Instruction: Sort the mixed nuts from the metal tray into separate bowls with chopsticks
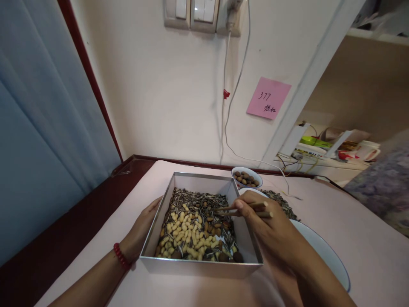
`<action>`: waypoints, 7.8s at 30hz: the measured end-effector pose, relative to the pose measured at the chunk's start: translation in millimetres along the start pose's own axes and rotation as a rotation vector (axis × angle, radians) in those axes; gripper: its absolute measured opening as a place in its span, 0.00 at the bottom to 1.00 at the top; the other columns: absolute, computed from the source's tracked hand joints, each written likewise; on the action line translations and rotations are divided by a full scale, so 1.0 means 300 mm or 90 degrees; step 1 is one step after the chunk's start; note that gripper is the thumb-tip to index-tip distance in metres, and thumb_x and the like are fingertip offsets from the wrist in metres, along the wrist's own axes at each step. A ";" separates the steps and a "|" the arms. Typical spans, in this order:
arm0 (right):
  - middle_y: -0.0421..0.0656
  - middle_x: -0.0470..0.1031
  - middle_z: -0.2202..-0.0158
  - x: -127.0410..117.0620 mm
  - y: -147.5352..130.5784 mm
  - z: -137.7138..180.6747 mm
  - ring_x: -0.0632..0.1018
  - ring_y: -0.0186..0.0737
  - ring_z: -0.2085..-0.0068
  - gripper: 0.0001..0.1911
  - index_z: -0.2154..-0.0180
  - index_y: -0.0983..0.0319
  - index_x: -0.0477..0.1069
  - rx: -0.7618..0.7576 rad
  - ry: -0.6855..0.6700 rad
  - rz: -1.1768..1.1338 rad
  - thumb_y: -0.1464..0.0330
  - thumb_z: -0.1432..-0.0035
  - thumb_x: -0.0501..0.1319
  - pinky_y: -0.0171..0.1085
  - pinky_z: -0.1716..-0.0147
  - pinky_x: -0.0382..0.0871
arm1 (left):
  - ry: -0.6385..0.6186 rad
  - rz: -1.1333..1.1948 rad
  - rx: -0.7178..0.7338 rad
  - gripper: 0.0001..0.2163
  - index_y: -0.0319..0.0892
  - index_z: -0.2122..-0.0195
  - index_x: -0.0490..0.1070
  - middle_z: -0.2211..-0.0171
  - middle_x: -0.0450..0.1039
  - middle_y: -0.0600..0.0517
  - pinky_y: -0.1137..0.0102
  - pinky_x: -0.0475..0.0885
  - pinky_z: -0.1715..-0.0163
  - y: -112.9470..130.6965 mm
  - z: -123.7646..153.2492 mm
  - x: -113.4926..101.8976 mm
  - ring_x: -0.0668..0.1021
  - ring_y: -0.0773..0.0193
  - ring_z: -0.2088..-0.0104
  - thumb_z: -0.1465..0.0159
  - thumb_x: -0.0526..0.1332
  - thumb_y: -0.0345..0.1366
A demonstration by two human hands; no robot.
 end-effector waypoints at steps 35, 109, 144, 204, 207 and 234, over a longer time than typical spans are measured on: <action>0.39 0.69 0.70 0.017 0.038 -0.025 0.70 0.38 0.67 0.19 0.71 0.59 0.66 -0.009 0.029 0.025 0.56 0.31 0.50 0.38 0.66 0.60 | -0.002 -0.024 -0.002 0.28 0.40 0.44 0.72 0.57 0.82 0.44 0.64 0.80 0.61 -0.006 -0.007 -0.018 0.83 0.49 0.58 0.46 0.71 0.39; 0.40 0.73 0.68 -0.083 -0.055 -0.006 0.74 0.38 0.64 0.17 0.66 0.58 0.73 -0.084 0.102 -0.026 0.57 0.31 0.53 0.38 0.65 0.66 | 0.001 -0.024 0.013 0.24 0.40 0.47 0.73 0.57 0.82 0.45 0.66 0.79 0.63 -0.013 -0.011 -0.015 0.84 0.51 0.61 0.46 0.70 0.39; 0.39 0.78 0.63 -0.231 -0.040 0.093 0.78 0.48 0.58 0.11 0.65 0.49 0.78 -0.093 0.396 -0.016 0.58 0.35 0.58 0.45 0.60 0.71 | -0.014 -0.005 0.016 0.25 0.41 0.46 0.73 0.58 0.83 0.45 0.64 0.79 0.59 -0.022 -0.012 -0.025 0.84 0.51 0.61 0.46 0.70 0.38; 0.41 0.78 0.65 -0.277 0.030 0.089 0.80 0.44 0.61 0.12 0.64 0.54 0.78 -0.070 0.479 -0.016 0.58 0.35 0.59 0.43 0.60 0.73 | -0.014 -0.081 0.001 0.32 0.40 0.41 0.68 0.60 0.83 0.47 0.64 0.78 0.60 -0.002 -0.012 -0.029 0.84 0.50 0.62 0.46 0.70 0.45; 0.41 0.78 0.66 -0.335 0.080 0.102 0.80 0.47 0.63 0.13 0.65 0.54 0.77 -0.006 0.561 0.001 0.55 0.37 0.60 0.48 0.60 0.73 | -0.013 -0.109 -0.013 0.36 0.39 0.39 0.65 0.59 0.83 0.46 0.64 0.78 0.62 0.010 -0.005 -0.023 0.84 0.49 0.61 0.46 0.70 0.48; 0.38 0.68 0.71 -0.061 -0.019 0.004 0.69 0.36 0.68 0.18 0.71 0.59 0.67 -0.024 0.035 0.023 0.57 0.32 0.52 0.37 0.66 0.61 | -0.012 -0.055 -0.012 0.33 0.40 0.41 0.67 0.56 0.82 0.45 0.66 0.79 0.63 -0.003 -0.006 -0.018 0.83 0.50 0.59 0.46 0.71 0.44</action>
Point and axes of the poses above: each hand's wrist, its own z-axis away from the middle knuckle, its own x-axis out of the palm, y = z × x, the point moved 1 cm from there along -z, towards the middle knuckle
